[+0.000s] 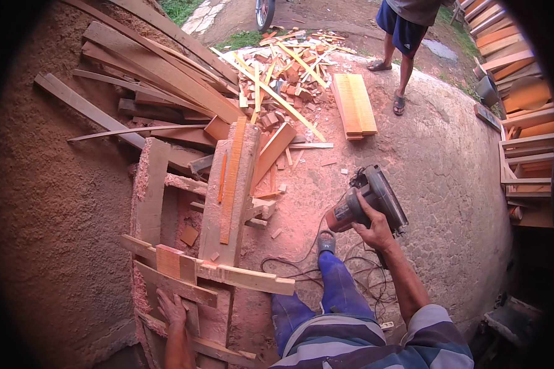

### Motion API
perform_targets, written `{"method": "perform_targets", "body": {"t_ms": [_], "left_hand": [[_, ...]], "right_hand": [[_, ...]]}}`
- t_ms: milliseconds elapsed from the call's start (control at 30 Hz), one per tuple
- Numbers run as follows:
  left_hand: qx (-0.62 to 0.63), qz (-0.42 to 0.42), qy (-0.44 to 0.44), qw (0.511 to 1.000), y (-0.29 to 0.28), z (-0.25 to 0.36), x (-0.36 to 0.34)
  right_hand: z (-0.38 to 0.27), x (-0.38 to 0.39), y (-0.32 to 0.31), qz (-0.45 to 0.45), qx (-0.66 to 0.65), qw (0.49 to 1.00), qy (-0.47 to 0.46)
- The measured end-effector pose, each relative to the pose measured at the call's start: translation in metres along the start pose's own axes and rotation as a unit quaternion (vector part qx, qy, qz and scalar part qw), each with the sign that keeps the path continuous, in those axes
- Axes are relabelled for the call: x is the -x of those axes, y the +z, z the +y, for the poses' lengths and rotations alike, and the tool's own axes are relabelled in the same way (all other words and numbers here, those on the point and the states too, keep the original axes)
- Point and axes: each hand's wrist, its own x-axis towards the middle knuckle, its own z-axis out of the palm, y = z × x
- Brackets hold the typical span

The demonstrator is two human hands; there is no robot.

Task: The person uses a circular saw to cut wooden planks on a workbench. They repeatedly position planks, mark them with a pencil, and cut them into smaller pieces. The person also moves cut pieces aside and handles additional planks from a nearby pile.

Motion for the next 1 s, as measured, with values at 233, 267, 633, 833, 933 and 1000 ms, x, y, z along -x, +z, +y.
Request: {"method": "perform_targets", "body": {"t_ms": [233,267,633,833,933,1000], "left_hand": [[0.013,-0.038,-0.018,0.999,-0.016,0.007,0.002],[0.024,-0.038,-0.017,0.999,-0.016,0.005,0.002],[0.12,-0.001,0.009,0.993,-0.014,0.012,0.005],[0.13,0.063,0.08,0.986,0.037,0.146,0.038],[0.14,0.041,0.113,0.983,0.067,0.215,0.058],[0.137,0.029,0.123,0.982,0.083,0.246,0.06]], "right_hand": [[0.08,-0.041,0.025,-0.13,0.161,0.976,-0.068],[0.092,-0.049,0.028,-0.153,0.208,0.964,-0.065],[0.217,-0.12,0.062,-0.386,0.405,0.822,0.108],[0.305,-0.131,0.1,-0.379,0.434,0.809,0.113],[0.348,-0.139,0.123,-0.4,0.419,0.798,0.167],[0.375,-0.145,0.141,-0.399,0.409,0.803,0.172]]}}
